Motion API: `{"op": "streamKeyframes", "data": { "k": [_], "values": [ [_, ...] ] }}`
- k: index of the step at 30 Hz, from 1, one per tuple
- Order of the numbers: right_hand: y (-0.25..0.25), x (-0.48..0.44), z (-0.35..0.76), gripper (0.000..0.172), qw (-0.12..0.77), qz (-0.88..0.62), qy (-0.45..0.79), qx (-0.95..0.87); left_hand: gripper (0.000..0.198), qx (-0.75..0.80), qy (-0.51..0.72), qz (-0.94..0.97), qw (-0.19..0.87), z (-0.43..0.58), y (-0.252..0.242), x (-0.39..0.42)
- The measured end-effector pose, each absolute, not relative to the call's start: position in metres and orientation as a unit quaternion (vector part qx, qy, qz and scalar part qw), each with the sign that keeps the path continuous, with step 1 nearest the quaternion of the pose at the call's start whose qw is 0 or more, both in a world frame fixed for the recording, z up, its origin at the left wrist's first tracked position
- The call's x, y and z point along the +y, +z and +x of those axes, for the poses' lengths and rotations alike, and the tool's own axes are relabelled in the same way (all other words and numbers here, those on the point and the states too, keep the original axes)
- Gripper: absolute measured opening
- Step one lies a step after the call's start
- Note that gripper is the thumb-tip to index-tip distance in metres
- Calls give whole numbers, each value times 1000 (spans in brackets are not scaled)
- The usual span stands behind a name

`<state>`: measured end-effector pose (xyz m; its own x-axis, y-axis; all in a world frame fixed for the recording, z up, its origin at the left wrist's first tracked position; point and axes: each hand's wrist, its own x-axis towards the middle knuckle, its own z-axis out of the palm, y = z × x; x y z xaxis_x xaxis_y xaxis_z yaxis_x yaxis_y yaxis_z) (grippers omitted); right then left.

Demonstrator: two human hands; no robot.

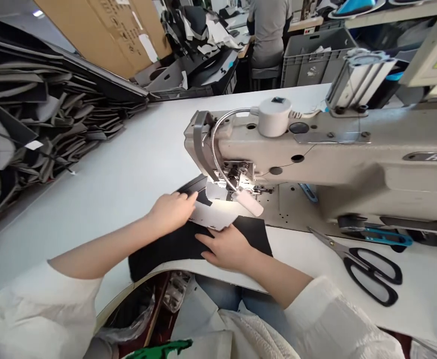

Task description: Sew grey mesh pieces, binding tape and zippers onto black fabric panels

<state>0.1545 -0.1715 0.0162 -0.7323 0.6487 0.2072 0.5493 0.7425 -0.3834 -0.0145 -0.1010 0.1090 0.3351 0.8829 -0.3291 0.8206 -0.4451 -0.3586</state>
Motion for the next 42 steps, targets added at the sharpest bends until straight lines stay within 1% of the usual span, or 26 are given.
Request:
{"op": "streamKeyframes", "data": {
  "k": [4, 6, 8, 10, 12, 14, 17, 18, 20, 21, 23, 25, 28, 29, 31, 33, 35, 36, 37, 40, 42],
  "values": [
    [15, -171, 154, 48, 164, -323, 139, -922, 55, -532, 243, -809, -53, 2, 93, -119],
    [15, -172, 155, 46, 159, -327, 135, -922, 57, -534, 225, -810, -84, 2, 89, -120],
    [15, -172, 157, 42, 157, -326, 132, -923, 56, -511, 195, -830, -104, -6, 90, -121],
    [17, -172, 160, 40, 163, -325, 132, -922, 51, -464, 174, -859, -130, -19, 96, -123],
    [18, -172, 163, 41, 171, -326, 134, -920, 49, -406, 168, -884, -158, -32, 101, -126],
    [18, -173, 165, 49, 168, -324, 139, -921, 47, -383, 188, -892, -151, -42, 104, -130],
    [19, -175, 163, 74, 148, -310, 140, -929, 28, -408, 234, -879, -75, -47, 103, -134],
    [20, -176, 161, 78, 139, -310, 138, -930, 32, -414, 244, -876, -42, -45, 102, -135],
    [22, -178, 156, 74, 120, -326, 129, -929, 60, -419, 259, -870, 26, -40, 100, -137],
    [23, -179, 154, 69, 112, -335, 122, -928, 69, -423, 267, -864, 59, -38, 100, -138],
    [27, -180, 154, 64, 104, -339, 107, -929, 75, -440, 280, -848, 97, -33, 101, -136],
    [30, -182, 163, 61, 106, -316, 91, -938, 77, -454, 291, -839, 69, -32, 100, -133],
    [32, -190, 197, 42, 124, -299, 64, -944, 76, -459, 277, -844, -13, -37, 93, -126],
    [31, -195, 214, 36, 139, -321, 52, -936, 75, -462, 255, -849, -27, -40, 88, -122],
    [27, -211, 252, 31, 187, -408, 12, -893, 71, -478, 197, -855, -44, -47, 77, -115],
    [21, -237, 290, 29, 235, -513, -45, -824, 69, -507, 160, -845, -56, -54, 65, -110],
    [12, -266, 326, 30, 253, -593, -94, -759, 68, -519, 123, -844, -64, -58, 56, -109],
    [7, -280, 343, 31, 247, -629, -111, -729, 67, -514, 102, -849, -67, -58, 54, -111],
    [1, -292, 359, 33, 222, -656, -116, -711, 66, -504, 86, -856, -71, -57, 54, -113],
    [-14, -312, 401, 34, 171, -683, -137, -697, 61, -481, 82, -870, -75, -52, 61, -117],
    [-16, -311, 412, 35, 184, -678, -168, -691, 58, -481, 101, -868, -78, -51, 68, -117]
  ]
}}
